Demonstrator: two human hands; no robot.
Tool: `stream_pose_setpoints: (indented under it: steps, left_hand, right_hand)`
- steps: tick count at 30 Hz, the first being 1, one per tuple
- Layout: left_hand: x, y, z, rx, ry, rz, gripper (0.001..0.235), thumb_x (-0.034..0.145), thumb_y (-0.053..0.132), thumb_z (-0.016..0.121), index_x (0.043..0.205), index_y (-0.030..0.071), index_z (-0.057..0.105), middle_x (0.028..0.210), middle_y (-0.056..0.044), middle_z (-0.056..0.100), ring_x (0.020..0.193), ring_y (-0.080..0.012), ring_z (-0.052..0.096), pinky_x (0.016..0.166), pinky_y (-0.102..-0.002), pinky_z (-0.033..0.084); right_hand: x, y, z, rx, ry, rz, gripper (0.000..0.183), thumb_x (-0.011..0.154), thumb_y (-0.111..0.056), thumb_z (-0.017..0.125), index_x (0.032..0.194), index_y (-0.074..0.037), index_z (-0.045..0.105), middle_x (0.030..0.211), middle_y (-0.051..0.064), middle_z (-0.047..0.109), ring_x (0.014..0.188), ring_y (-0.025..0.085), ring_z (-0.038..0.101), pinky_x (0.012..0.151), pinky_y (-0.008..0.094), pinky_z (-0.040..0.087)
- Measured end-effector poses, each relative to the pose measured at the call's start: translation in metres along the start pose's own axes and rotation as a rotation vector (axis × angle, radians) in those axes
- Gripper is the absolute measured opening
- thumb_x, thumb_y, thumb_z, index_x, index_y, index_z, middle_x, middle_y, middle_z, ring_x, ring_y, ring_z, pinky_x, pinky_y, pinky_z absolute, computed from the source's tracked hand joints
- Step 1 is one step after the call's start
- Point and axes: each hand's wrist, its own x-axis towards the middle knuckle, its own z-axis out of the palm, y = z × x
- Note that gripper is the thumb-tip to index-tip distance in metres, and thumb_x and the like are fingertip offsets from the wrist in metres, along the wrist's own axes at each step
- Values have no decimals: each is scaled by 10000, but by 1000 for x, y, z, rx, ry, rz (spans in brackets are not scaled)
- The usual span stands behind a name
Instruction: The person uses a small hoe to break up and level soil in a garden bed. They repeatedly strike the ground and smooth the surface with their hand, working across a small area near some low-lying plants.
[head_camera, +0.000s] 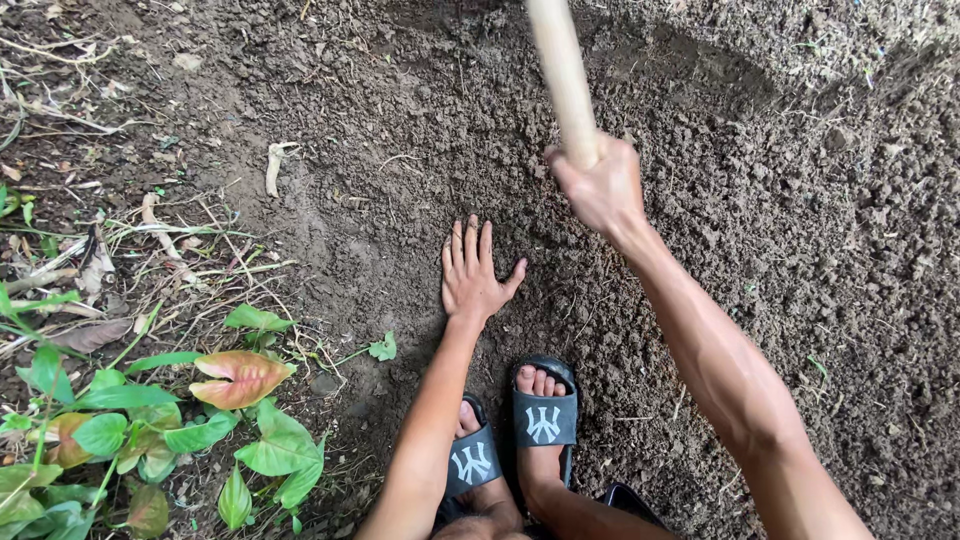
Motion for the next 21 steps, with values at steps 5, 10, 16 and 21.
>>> stream_pose_setpoints:
  steps: [5, 10, 16, 21]
  left_hand:
    - [3, -1, 3, 23, -36, 6, 958, 939, 760, 304, 1586, 55, 270, 1673, -174, 193, 1549, -363, 124, 1232, -541, 106]
    - [0, -1, 2, 21, -19, 5, 947, 945, 749, 314, 1588, 55, 284, 1679, -176, 203, 1554, -364, 140, 1241, -537, 121]
    - [-1, 0, -1, -13, 95, 31, 910, 950, 718, 395, 1548, 34, 372, 1634, -196, 307, 1519, -394, 249, 1230, -548, 188]
    - [0, -2, 1, -42, 63, 6, 878, 950, 714, 407, 1518, 44, 416, 1586, -195, 374, 1473, -407, 318, 1211, -560, 229]
  right_hand:
    - [15, 5, -14, 361, 180, -609, 362, 1047, -53, 630, 699, -71, 531, 555, 16, 535, 450, 88, 512, 400, 234, 411]
    - [26, 34, 15, 383, 119, -490, 159, 1025, -13, 638, 873, -19, 594, 653, 46, 601, 436, 80, 554, 370, 213, 440]
    - [12, 36, 29, -140, -160, 388, 360, 920, -102, 683, 1181, 90, 527, 697, 148, 661, 425, 184, 563, 332, 290, 473]
    - [1, 14, -10, -16, -84, 201, 177, 884, -67, 669, 1014, 44, 623, 695, 98, 645, 423, 127, 545, 315, 256, 464]
